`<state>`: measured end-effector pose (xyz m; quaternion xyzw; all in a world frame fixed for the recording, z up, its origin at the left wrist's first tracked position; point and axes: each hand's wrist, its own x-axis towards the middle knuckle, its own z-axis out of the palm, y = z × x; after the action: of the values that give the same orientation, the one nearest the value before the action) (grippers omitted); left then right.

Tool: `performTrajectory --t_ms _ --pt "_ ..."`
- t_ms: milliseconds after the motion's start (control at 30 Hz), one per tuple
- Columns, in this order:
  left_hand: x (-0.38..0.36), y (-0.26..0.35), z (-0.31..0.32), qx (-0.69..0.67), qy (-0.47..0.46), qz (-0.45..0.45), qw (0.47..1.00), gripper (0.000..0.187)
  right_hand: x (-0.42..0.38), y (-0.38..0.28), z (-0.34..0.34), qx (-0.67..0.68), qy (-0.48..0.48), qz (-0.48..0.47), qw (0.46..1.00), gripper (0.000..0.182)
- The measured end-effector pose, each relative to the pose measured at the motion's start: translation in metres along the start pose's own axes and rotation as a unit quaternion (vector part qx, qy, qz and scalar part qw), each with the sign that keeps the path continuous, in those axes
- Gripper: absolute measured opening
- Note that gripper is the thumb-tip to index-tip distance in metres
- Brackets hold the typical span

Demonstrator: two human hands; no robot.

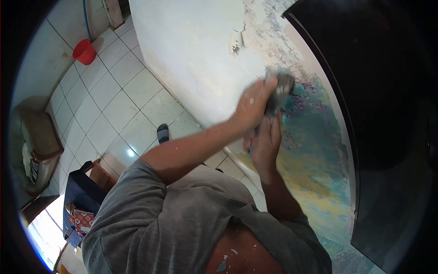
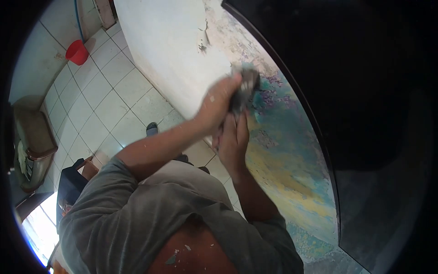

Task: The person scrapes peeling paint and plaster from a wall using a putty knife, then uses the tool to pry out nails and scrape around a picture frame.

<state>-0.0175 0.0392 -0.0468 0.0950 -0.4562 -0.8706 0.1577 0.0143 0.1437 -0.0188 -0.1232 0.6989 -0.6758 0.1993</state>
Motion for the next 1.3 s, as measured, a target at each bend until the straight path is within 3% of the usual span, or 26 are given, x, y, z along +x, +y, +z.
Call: performTrajectory --t_ms 67,100,267,333,367,433,500,667,733,833,867,933,1000,1067,1133,1200,1233,1267,1300 --pt "-0.005 0.072 -0.001 -0.063 -0.037 -0.093 0.993 0.053 0.021 -0.025 0.013 -0.013 -0.069 -0.029 0.997 0.027" --pt "-0.005 0.08 -0.001 -0.061 -0.03 -0.102 0.992 0.053 0.021 -0.028 0.019 -0.006 -0.068 -0.048 0.997 0.022" --pt "-0.015 0.002 -0.003 -0.028 -0.018 0.011 0.999 0.056 -0.018 0.012 -0.002 0.003 -0.022 -0.014 1.0 0.018" --pt "-0.018 -0.002 0.0 -0.017 -0.041 -0.079 0.996 0.055 -0.017 0.006 0.0 0.009 0.0 -0.01 1.0 0.02" --pt "-0.003 -0.017 0.0 -0.048 -0.002 -0.038 0.998 0.054 -0.008 -0.004 -0.001 -0.023 -0.014 0.003 1.0 0.025" --pt "-0.005 0.048 0.0 -0.105 -0.002 -0.067 0.992 0.05 0.019 -0.013 0.004 -0.068 -0.05 0.014 0.996 0.039" --pt "0.005 0.063 -0.009 -0.1 0.003 -0.092 0.991 0.049 0.027 -0.025 0.013 -0.056 -0.079 0.0 0.995 0.039" --pt "-0.021 0.028 -0.006 -0.119 -0.057 -0.069 0.989 0.051 -0.004 -0.015 -0.004 0.027 -0.104 0.015 0.994 0.04" --pt "-0.044 0.015 -0.006 -0.124 -0.135 -0.162 0.97 0.055 -0.02 -0.002 -0.023 -0.013 -0.077 0.028 0.997 0.044" --pt "-0.063 -0.005 0.006 -0.146 -0.08 -0.197 0.966 0.058 -0.036 0.014 -0.038 0.019 -0.08 0.047 0.995 0.046" --pt "-0.06 -0.01 0.004 -0.146 -0.079 -0.198 0.966 0.058 -0.038 0.018 -0.041 0.049 -0.089 0.04 0.994 0.046" --pt "-0.048 -0.012 0.001 -0.052 -0.075 -0.117 0.989 0.059 -0.021 0.003 -0.029 0.022 -0.068 0.047 0.996 0.046" --pt "-0.027 0.005 -0.003 -0.068 -0.039 -0.114 0.99 0.059 0.004 -0.002 -0.019 -0.006 -0.043 0.052 0.998 0.046" --pt "-0.023 0.022 -0.008 -0.061 -0.025 -0.127 0.99 0.059 0.026 0.002 -0.009 -0.07 -0.079 -0.03 0.994 0.035" --pt "-0.026 0.028 -0.012 -0.059 -0.033 -0.128 0.989 0.059 0.022 0.014 -0.014 -0.093 -0.077 -0.049 0.992 0.034" --pt "-0.038 -0.001 -0.011 -0.055 -0.049 -0.145 0.987 0.055 0.002 0.035 -0.033 -0.176 -0.047 -0.065 0.981 0.034" --pt "-0.041 -0.038 -0.005 -0.029 -0.012 -0.119 0.992 0.053 -0.011 0.03 -0.031 -0.177 -0.05 -0.065 0.981 0.034" --pt "-0.046 -0.058 0.0 -0.003 0.026 -0.095 0.995 0.051 -0.026 0.019 -0.025 -0.069 -0.04 -0.014 0.997 0.035" --pt "-0.054 -0.024 0.011 -0.134 -0.028 -0.085 0.987 0.047 -0.033 0.012 -0.019 0.039 -0.029 0.038 0.998 0.035"
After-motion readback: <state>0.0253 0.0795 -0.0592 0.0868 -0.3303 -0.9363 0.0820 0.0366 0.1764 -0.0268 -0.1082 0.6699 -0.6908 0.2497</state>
